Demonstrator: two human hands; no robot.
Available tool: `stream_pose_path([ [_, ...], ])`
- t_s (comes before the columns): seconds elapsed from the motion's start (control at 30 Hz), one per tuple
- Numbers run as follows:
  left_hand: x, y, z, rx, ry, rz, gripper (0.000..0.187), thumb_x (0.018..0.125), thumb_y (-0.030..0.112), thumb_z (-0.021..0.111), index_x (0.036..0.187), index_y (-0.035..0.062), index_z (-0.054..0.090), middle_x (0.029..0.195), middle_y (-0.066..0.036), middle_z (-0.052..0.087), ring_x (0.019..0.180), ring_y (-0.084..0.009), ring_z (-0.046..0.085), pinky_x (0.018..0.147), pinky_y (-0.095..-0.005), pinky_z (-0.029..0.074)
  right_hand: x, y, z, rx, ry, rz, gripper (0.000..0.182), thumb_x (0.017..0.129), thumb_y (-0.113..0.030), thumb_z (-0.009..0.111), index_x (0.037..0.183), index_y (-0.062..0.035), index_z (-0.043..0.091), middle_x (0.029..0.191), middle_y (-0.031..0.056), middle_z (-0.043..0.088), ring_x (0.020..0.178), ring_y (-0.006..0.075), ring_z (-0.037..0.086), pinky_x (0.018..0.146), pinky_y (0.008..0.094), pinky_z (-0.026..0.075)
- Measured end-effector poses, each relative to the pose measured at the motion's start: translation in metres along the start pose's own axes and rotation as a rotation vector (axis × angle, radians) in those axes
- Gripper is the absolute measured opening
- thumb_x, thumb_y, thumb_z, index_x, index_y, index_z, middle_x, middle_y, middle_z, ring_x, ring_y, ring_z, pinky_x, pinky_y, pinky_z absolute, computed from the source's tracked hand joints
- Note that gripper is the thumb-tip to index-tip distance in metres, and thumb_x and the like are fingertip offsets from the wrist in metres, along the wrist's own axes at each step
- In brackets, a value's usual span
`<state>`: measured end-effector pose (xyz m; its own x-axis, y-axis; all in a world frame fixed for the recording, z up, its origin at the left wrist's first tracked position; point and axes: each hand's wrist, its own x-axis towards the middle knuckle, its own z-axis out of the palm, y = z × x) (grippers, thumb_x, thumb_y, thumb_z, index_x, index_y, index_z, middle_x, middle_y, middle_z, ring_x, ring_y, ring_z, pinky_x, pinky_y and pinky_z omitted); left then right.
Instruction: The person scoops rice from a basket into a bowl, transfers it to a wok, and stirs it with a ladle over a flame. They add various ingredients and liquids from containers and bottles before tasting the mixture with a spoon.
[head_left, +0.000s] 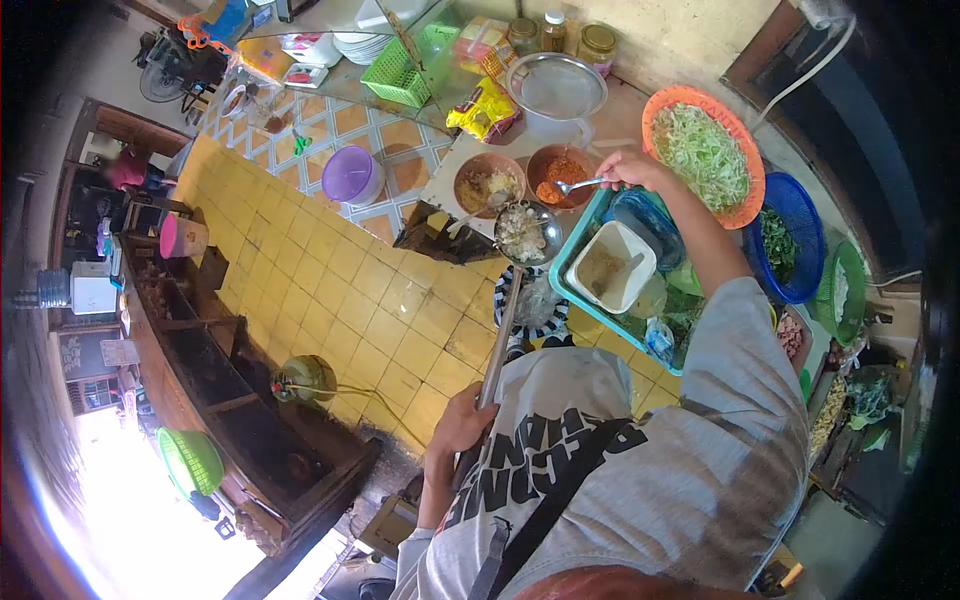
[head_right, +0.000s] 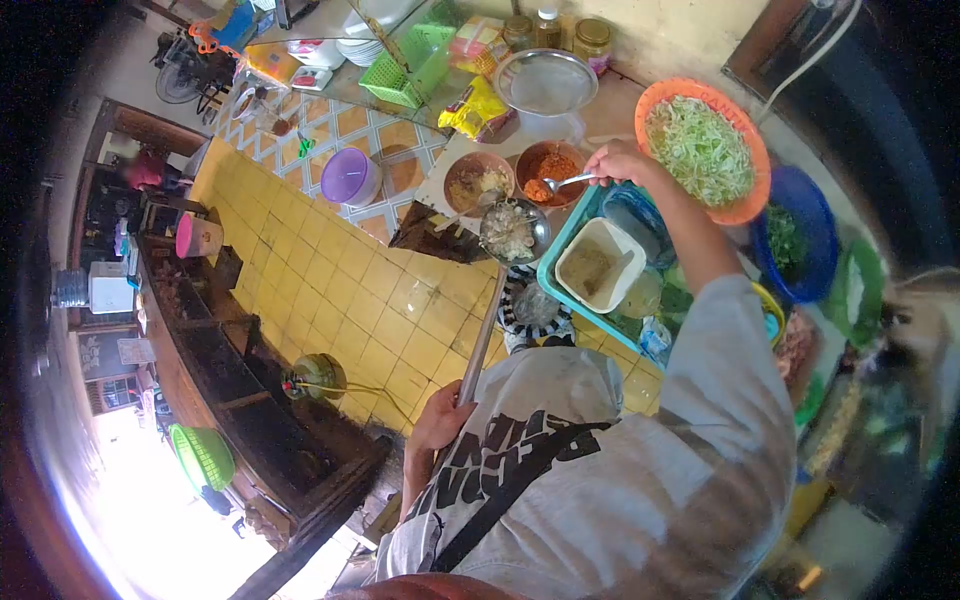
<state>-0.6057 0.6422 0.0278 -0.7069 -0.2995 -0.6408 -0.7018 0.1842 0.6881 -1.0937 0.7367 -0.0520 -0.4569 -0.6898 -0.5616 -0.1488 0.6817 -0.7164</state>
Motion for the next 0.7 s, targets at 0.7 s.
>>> stream_pose_path([
  [0.7,-0.002,0.005,-0.005,-0.102,-0.004,-0.076,0.031,0.076,0.022,0.061,0.092,-0.0032,0.055,0.062,-0.009,0.056,0.059,-0.0187,0.056,0.058,-0.0327,0.044,-0.007,0.003,0.05,-0.747,0.489,-0.289,0.014,0.072,-0.009,0.055,0.08,-0.0088,0.067,0.079,0.0138,0.064,0.079,0.0311,0.061,0.072,0.0423,0.048],
])
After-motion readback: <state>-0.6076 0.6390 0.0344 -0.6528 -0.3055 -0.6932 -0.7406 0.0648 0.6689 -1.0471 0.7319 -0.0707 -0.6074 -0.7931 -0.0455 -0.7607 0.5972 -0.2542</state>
